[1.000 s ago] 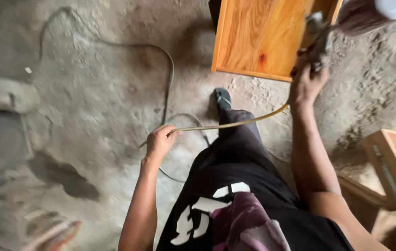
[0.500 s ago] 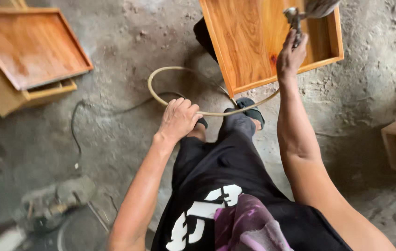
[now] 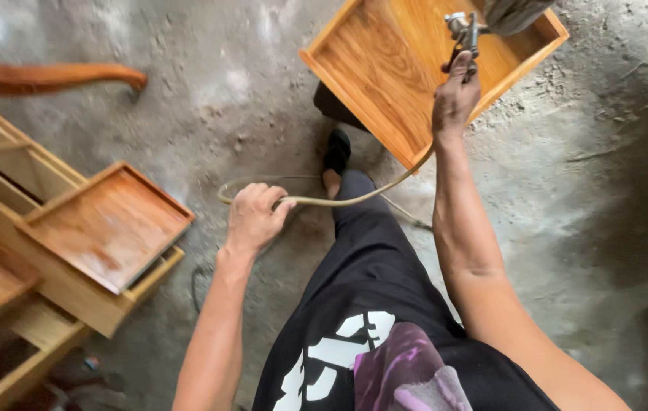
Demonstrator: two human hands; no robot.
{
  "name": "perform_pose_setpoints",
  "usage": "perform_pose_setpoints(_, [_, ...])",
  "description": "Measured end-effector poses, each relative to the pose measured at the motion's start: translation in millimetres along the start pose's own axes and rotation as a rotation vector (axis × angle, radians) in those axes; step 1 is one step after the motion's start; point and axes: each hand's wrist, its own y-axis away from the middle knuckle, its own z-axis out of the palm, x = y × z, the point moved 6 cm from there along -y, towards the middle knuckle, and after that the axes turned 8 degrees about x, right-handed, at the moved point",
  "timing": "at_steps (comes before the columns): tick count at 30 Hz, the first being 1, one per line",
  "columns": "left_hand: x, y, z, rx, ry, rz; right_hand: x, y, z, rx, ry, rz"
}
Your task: The person uses a spray gun to apply finish to several wooden furniture components, including a drawer front and a carved panel. They move around the items to cover different sides and edges, then flip the drawer to spray the opposite face.
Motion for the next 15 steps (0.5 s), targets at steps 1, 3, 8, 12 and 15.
perform_pose_setpoints(1, [-16.0, -11.9, -3.2, -0.017, -0.009, 0.020, 3.3, 1.3, 16.0, 0.020, -0.022, -0.005])
perform_pose_setpoints(3, [-43.8, -45.8, -0.8, -0.034, -0.021, 0.045, 8.7, -12.4, 48.0, 0.058, -0.092, -0.001])
perform_pose_setpoints(8, [-97.3, -106.6, 11.1, -0.171, -0.003, 0.035, 27.9, -2.8, 51.5, 0.132, -0.186, 0.005])
perform_pose_setpoints(12, [-110.8, -152.9, 21.5, -0.267, 0.050, 0.172, 47.1, 21.8, 16.2, 0.353, -0.135, 0.216])
perform_pose_setpoints(15, [-109.1, -187.0, 34.3, -0.343, 0.054, 0.240, 46.4, 37.7, -17.9, 0.509, -0.024, 0.159])
